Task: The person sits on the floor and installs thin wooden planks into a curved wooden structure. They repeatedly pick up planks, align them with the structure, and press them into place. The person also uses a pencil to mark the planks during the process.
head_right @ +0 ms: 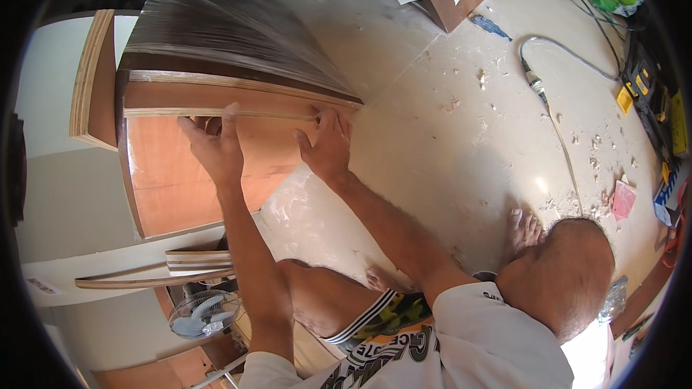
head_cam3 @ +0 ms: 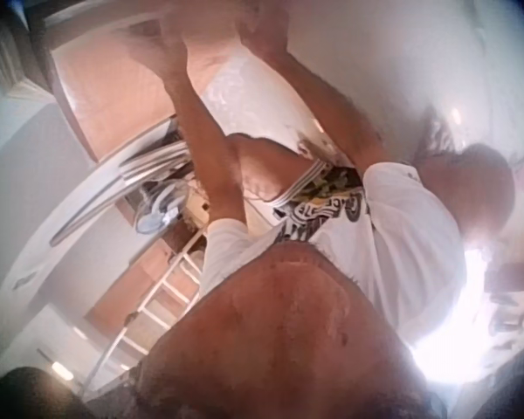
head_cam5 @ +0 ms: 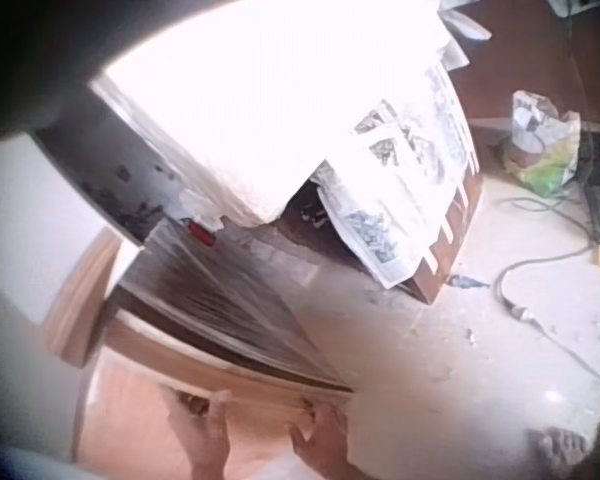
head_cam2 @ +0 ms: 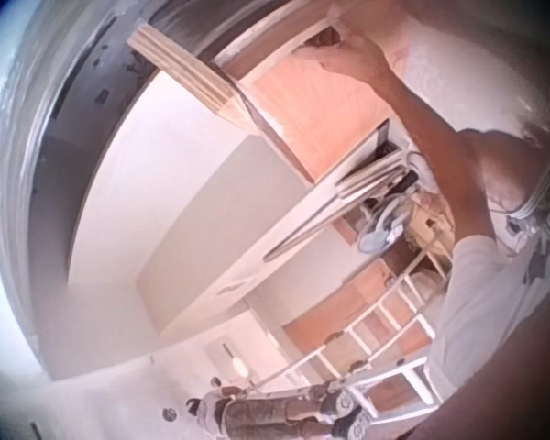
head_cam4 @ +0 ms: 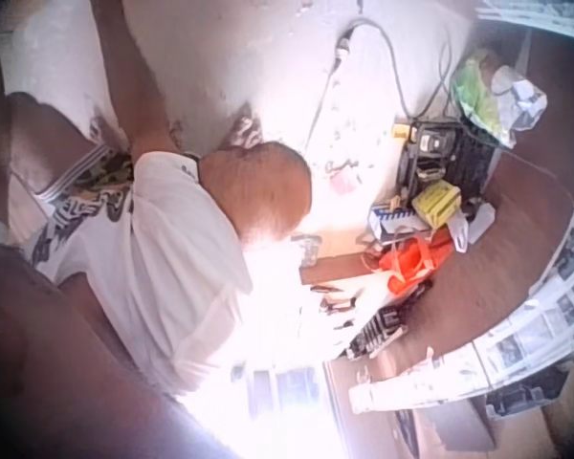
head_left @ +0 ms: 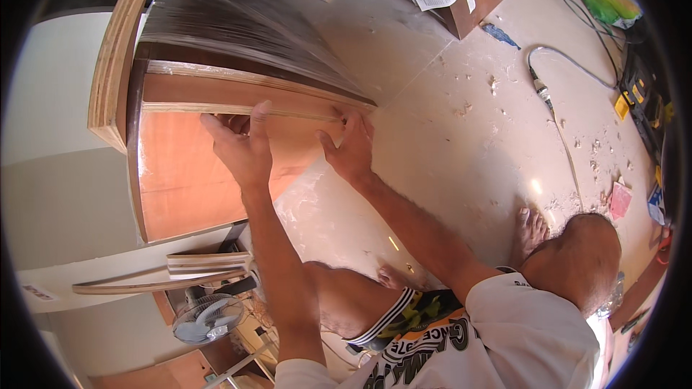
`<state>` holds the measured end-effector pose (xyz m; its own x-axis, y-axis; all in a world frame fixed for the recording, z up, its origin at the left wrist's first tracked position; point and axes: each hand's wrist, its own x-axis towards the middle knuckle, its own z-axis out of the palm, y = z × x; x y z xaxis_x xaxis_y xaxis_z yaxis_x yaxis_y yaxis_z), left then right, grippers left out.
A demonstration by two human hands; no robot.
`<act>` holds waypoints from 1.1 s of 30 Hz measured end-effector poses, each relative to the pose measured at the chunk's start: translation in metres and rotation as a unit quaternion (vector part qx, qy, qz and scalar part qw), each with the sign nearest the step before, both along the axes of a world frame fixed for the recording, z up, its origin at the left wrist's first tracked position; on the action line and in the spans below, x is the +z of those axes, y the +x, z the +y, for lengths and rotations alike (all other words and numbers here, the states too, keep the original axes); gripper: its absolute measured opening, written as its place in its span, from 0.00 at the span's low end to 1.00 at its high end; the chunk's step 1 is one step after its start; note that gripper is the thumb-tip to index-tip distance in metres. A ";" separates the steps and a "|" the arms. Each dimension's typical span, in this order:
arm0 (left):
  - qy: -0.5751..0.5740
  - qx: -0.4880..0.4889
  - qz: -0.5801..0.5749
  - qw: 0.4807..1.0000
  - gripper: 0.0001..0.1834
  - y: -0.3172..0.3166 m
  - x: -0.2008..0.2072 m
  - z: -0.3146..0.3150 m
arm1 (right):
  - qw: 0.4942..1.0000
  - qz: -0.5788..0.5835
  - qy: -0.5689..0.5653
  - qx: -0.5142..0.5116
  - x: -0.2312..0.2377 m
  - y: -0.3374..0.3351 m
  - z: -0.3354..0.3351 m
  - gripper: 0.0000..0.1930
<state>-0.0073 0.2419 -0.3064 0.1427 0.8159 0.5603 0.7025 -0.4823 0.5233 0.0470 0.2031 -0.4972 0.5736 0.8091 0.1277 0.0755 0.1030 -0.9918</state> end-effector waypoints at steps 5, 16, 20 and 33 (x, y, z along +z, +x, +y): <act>-0.009 0.006 0.003 1.000 0.31 -0.005 -0.002 0.000 | 1.000 0.025 0.005 0.007 0.017 0.005 -0.003 0.24; -0.023 -0.011 -0.042 0.999 0.29 0.009 0.007 -0.006 | 0.999 -0.038 -0.014 0.030 -0.015 0.006 0.018 0.19; -0.041 -0.015 -0.054 0.998 0.27 0.002 0.007 -0.004 | 0.998 -0.058 0.018 0.032 -0.016 0.009 0.021 0.17; -0.046 -0.013 -0.107 0.993 0.37 -0.006 0.007 0.000 | 0.995 -0.066 0.018 0.066 -0.015 0.012 0.025 0.20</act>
